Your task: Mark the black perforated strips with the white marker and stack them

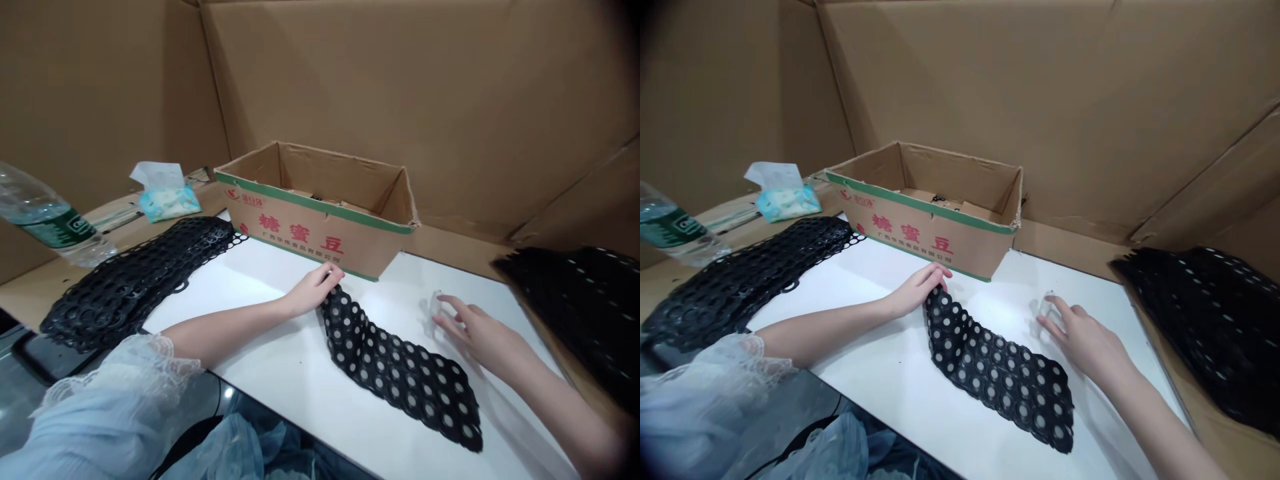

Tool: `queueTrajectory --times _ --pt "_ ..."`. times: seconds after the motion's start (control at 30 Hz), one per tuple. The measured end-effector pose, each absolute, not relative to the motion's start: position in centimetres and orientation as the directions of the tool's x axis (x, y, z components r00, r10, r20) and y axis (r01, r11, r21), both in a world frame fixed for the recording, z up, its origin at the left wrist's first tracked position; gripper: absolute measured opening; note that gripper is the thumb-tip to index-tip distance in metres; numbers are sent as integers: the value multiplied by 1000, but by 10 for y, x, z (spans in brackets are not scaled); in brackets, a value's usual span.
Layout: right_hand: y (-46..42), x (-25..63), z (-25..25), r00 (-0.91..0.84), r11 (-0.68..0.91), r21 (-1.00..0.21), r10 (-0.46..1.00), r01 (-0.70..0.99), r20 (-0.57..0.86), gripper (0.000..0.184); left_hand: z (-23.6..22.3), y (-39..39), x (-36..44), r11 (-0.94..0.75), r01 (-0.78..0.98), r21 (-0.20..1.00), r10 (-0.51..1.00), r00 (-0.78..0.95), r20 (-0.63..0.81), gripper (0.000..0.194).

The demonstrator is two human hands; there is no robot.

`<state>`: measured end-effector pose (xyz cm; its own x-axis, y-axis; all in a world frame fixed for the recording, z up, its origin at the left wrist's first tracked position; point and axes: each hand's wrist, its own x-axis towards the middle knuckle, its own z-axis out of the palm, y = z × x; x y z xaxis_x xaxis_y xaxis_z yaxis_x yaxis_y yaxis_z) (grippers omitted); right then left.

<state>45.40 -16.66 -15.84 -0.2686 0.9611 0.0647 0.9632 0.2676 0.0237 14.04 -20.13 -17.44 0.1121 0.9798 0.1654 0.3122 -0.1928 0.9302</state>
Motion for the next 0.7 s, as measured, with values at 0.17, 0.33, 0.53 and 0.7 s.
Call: queueTrajectory --times 0.17,0.33,0.53,0.7 --pt "-138 455 -188 -186 188 15 981 982 -56 53 -160 -206 138 -206 410 888 976 149 158 33" --pt "-131 466 -196 -265 260 -53 958 964 -109 33 -154 -201 127 72 84 994 883 458 -103 39" --pt "-141 457 -179 -230 188 -374 971 908 -71 22 -167 -180 102 128 367 922 748 574 -332 28" --pt "-183 430 -169 -321 188 -713 945 676 -55 39 -165 -178 86 37 460 887 754 569 -327 22"
